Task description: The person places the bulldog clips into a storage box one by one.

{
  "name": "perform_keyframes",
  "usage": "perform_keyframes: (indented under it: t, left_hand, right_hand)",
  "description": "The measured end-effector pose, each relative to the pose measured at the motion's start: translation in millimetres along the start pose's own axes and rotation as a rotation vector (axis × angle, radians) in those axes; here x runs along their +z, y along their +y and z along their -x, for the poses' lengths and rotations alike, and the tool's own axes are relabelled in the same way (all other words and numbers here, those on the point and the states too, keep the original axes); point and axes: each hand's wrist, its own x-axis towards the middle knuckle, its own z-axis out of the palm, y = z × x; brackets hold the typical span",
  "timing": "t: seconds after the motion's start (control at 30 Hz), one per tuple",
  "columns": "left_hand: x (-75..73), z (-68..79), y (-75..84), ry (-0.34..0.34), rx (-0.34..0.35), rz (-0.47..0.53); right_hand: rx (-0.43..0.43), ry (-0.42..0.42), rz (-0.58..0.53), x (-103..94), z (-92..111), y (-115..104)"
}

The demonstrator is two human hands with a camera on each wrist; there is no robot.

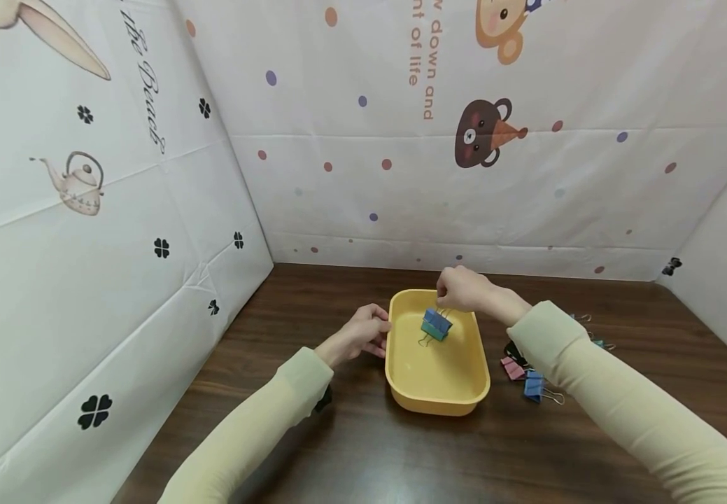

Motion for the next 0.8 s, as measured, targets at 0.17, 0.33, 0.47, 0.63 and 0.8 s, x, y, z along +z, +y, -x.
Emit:
perform_keyframes:
  t: [0.17,0.33,0.47,0.63,0.8]
  left_hand:
    - [0.1,-0.3,1.6,0.003,0.004,-0.009]
    - [0.8,0.0,2.1,0.000,0.008,-0.011]
    - [0.6,0.1,2.2,0.005,0.008,-0.010]
    - [1.6,2.0,0.0,0.020,-0.002,-0.021]
    - [1.7,2.5,-0.6,0.022,-0.001,-0.029]
  right_hand:
    - [-0.001,-0.020,-0.002,4.4,-1.6,-8.2]
    - [-0.007,-0.029,-0.005,10.4,-3.4,-14.3]
    - [-0.018,-0.035,-0.004,14.8,-5.3,-18.7]
    - [-0.042,-0.044,-0.014,22.4,-7.5,-22.3]
    - [-0.061,-0.046,-0.006,26.9,-10.9,-22.0]
